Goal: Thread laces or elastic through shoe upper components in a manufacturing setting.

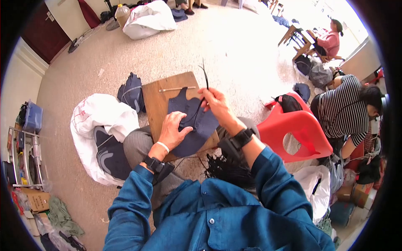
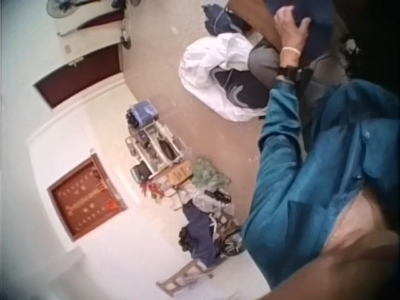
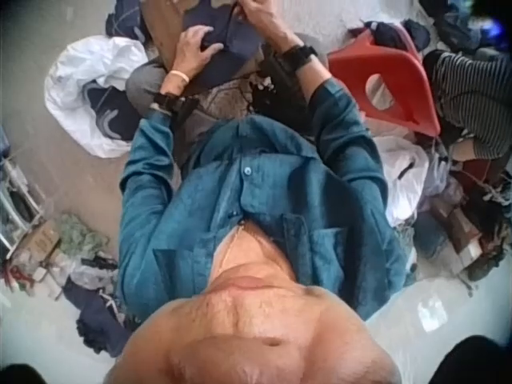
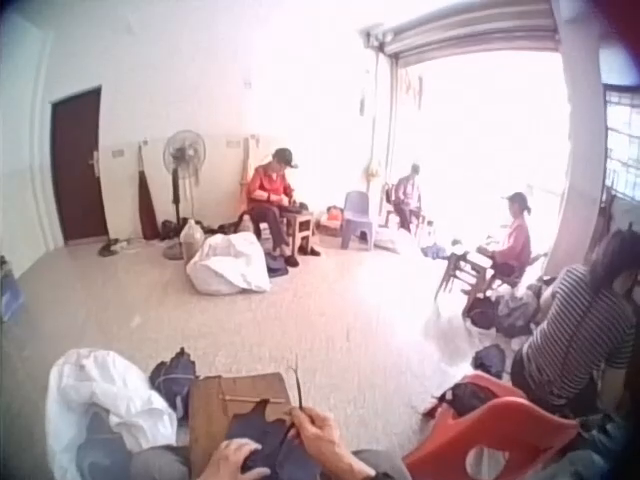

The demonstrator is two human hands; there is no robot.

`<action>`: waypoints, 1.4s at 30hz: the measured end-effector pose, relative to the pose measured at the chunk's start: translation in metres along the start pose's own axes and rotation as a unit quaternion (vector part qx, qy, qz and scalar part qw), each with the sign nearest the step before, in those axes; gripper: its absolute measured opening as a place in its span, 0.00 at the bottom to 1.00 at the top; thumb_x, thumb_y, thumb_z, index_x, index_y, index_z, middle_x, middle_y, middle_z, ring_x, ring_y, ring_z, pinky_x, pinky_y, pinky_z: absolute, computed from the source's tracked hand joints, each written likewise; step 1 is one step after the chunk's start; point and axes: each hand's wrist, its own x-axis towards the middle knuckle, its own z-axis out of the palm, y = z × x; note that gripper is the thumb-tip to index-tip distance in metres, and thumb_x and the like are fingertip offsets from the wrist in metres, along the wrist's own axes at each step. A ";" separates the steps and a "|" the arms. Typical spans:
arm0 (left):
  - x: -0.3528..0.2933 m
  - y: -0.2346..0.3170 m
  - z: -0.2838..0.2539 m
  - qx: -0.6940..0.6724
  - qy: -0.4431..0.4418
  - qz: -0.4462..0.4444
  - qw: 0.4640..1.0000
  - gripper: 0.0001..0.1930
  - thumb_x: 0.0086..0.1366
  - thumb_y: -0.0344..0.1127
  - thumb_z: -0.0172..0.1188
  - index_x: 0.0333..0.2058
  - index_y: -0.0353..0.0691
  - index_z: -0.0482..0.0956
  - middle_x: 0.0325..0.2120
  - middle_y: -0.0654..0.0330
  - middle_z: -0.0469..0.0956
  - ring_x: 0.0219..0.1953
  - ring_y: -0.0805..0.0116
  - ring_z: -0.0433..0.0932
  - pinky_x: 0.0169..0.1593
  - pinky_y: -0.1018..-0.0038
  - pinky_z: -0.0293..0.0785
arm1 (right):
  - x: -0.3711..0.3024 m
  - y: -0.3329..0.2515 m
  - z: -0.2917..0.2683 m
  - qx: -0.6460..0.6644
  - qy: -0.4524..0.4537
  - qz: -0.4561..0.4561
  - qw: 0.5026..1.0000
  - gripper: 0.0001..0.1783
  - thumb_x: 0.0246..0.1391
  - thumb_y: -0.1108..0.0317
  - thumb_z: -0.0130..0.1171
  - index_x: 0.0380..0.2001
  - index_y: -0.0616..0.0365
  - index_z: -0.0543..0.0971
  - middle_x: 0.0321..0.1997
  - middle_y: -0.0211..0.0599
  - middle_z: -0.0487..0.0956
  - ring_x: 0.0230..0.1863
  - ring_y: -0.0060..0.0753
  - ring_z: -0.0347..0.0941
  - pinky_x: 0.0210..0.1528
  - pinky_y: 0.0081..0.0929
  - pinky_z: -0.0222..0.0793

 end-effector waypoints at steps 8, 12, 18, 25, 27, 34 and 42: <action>0.035 0.034 0.010 -0.287 -0.017 -0.043 0.957 0.15 0.65 0.37 0.60 0.45 0.33 0.75 0.37 0.54 0.80 0.41 0.65 0.79 0.46 0.70 0.73 | -0.014 0.003 0.015 0.109 -0.030 -0.046 0.993 0.12 0.65 0.65 0.52 0.42 0.60 0.79 0.32 0.26 0.76 0.28 0.13 0.70 0.28 0.16 0.70; 0.036 0.035 0.011 -0.349 0.000 -0.069 0.935 0.10 0.69 0.34 0.52 0.41 0.34 0.77 0.27 0.58 0.80 0.33 0.70 0.79 0.40 0.74 0.73 | -0.018 -0.002 0.012 0.154 -0.030 -0.036 0.987 0.10 0.64 0.66 0.54 0.41 0.60 0.80 0.35 0.27 0.78 0.27 0.12 0.70 0.27 0.14 0.68; 0.037 0.042 0.002 -0.310 0.013 -0.061 0.949 0.09 0.68 0.33 0.54 0.38 0.33 0.79 0.28 0.57 0.81 0.33 0.71 0.79 0.39 0.76 0.73 | -0.014 -0.030 0.005 0.134 -0.020 -0.058 0.989 0.12 0.64 0.62 0.55 0.41 0.58 0.81 0.35 0.26 0.79 0.29 0.11 0.70 0.29 0.13 0.66; 0.034 0.043 0.006 -0.296 0.017 -0.050 0.954 0.08 0.66 0.32 0.56 0.36 0.33 0.80 0.28 0.57 0.81 0.33 0.69 0.80 0.39 0.75 0.73 | -0.009 -0.058 -0.005 0.130 0.008 -0.089 0.988 0.12 0.64 0.63 0.55 0.41 0.60 0.81 0.35 0.26 0.80 0.29 0.11 0.70 0.26 0.11 0.64; 0.035 0.044 0.004 -0.277 0.008 -0.042 0.960 0.08 0.68 0.30 0.55 0.38 0.31 0.79 0.31 0.60 0.81 0.37 0.74 0.78 0.43 0.78 0.73 | -0.010 -0.064 -0.005 0.128 0.007 -0.089 0.988 0.12 0.64 0.63 0.55 0.41 0.60 0.81 0.35 0.26 0.80 0.29 0.11 0.70 0.26 0.11 0.64; 0.037 0.048 -0.001 -0.280 0.049 -0.033 0.958 0.07 0.65 0.30 0.58 0.36 0.32 0.80 0.30 0.55 0.80 0.34 0.65 0.80 0.39 0.74 0.73 | -0.016 -0.067 -0.002 0.138 -0.011 -0.098 0.986 0.13 0.64 0.63 0.55 0.43 0.60 0.81 0.35 0.27 0.79 0.30 0.11 0.70 0.27 0.12 0.64; 0.056 0.062 -0.019 -0.325 0.030 -0.002 0.945 0.08 0.66 0.31 0.58 0.38 0.32 0.81 0.30 0.58 0.82 0.34 0.73 0.79 0.39 0.77 0.73 | -0.020 -0.072 0.003 0.120 -0.034 -0.106 0.987 0.14 0.64 0.61 0.54 0.43 0.60 0.81 0.36 0.27 0.78 0.31 0.13 0.70 0.29 0.13 0.64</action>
